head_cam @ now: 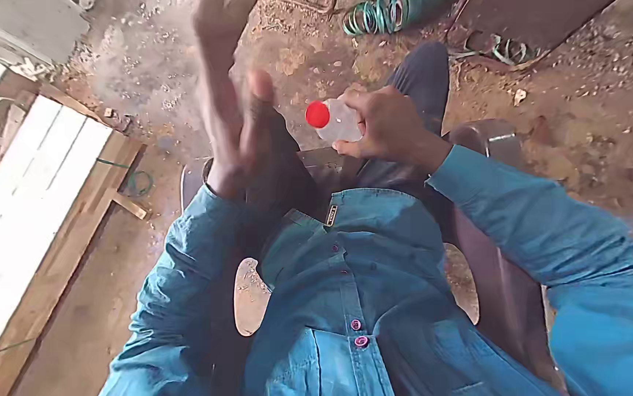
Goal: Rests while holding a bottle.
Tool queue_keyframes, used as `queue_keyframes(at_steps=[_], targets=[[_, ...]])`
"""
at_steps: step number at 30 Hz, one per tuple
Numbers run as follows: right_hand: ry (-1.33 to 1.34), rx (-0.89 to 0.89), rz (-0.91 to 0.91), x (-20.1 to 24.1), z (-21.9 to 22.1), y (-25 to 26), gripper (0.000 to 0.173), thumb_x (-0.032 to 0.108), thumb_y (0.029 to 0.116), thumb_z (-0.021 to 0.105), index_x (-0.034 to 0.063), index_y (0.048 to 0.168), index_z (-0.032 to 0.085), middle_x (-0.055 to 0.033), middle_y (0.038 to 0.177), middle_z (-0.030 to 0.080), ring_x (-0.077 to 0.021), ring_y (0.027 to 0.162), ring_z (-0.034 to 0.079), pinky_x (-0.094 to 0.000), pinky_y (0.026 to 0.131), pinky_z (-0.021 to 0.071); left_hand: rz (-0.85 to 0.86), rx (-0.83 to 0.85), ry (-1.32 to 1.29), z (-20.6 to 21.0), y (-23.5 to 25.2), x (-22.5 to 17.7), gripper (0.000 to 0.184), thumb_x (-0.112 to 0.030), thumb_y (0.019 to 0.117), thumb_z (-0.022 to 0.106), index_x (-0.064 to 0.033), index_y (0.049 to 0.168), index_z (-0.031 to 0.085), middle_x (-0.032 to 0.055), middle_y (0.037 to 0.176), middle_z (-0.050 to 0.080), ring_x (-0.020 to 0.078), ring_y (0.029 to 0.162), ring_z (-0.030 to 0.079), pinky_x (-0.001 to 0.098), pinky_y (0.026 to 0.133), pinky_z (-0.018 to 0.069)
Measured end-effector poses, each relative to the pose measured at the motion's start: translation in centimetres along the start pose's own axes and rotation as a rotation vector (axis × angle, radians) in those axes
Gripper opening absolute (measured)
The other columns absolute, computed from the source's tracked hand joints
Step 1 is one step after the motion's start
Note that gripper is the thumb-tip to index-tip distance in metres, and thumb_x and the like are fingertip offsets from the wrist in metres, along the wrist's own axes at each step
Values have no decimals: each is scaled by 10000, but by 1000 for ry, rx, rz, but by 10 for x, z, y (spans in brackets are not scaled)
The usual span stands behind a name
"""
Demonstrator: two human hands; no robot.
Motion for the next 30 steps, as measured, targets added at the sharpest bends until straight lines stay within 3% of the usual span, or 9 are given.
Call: queue_keyframes(at_steps=[2, 5, 6, 9, 12, 14, 20, 26, 30], targets=[[132, 79, 55, 14, -22, -1, 569, 555, 783, 745, 56, 1050, 687, -73, 738, 606, -252, 656, 588, -501, 602, 470, -260, 28, 20, -11, -14, 41, 731, -515, 1080, 409, 93, 1483, 380, 94, 1227, 713, 111, 1092, 686, 330, 933, 578], [197, 91, 111, 18, -22, 0, 581, 595, 800, 756, 44, 959, 658, -33, 762, 605, -160, 676, 580, -404, 658, 487, -769, 455, 56, -16, -46, 100, 593, -558, 1053, 466, -59, 1342, 604, 128, 1165, 699, 242, 1063, 694, 488, 924, 579], [212, 98, 105, 20, -21, 0, 579, 582, 802, 767, 34, 945, 650, -30, 754, 585, -153, 667, 558, -398, 658, 471, -775, 591, 130, -15, -50, 108, 547, -523, 1032, 538, -35, 1241, 668, 186, 1134, 698, 318, 1078, 672, 571, 958, 520], [198, 169, 80, 24, -16, -1, 554, 576, 798, 778, 48, 897, 642, -22, 713, 553, -166, 644, 540, -420, 635, 455, -561, 872, 304, -7, -45, 100, 586, -480, 936, 714, -114, 1382, 610, 211, 1313, 641, 404, 1269, 588, 646, 1092, 425], [196, 198, 93, 27, -12, -4, 534, 570, 789, 787, 71, 896, 628, -18, 715, 555, -168, 649, 548, -425, 628, 450, -509, 967, 357, 4, -53, 90, 626, -701, 873, 641, -265, 1320, 681, 131, 1347, 605, 387, 1331, 499, 674, 1076, 384], [205, 187, 98, 25, -13, -3, 525, 559, 791, 791, 71, 918, 644, -10, 720, 568, -153, 650, 552, -414, 642, 457, -518, 1023, 382, 5, -55, 92, 613, -711, 842, 674, -309, 1305, 682, 99, 1373, 558, 387, 1348, 455, 708, 1055, 372], [238, 185, 86, 16, -11, -1, 542, 564, 795, 788, 65, 965, 660, -7, 715, 562, -140, 625, 532, -399, 622, 460, -514, 944, 296, -6, -52, 102, 557, -591, 900, 690, -207, 1304, 684, 156, 1386, 593, 383, 1357, 490, 622, 1125, 364], [227, 201, 63, 21, -11, -1, 556, 562, 792, 785, 71, 1028, 674, -21, 720, 586, -161, 626, 554, -427, 626, 470, -506, 956, 324, -4, -53, 100, 579, -610, 879, 705, -194, 1282, 699, 129, 1368, 604, 360, 1336, 502, 603, 1121, 379], [221, 206, 61, 22, -13, -2, 532, 549, 804, 779, 65, 984, 652, -22, 712, 572, -163, 616, 548, -423, 610, 463, -535, 821, 583, 3, -51, 84, 551, -457, 921, 726, -194, 1389, 607, 221, 1455, 513, 450, 1397, 441, 705, 1077, 381]])
Point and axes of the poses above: each hand's wrist, its own y-axis towards the middle knuckle, its own z-axis out of the palm, x = y × z, the point moved 2 cm from there along y, towards the middle knuckle
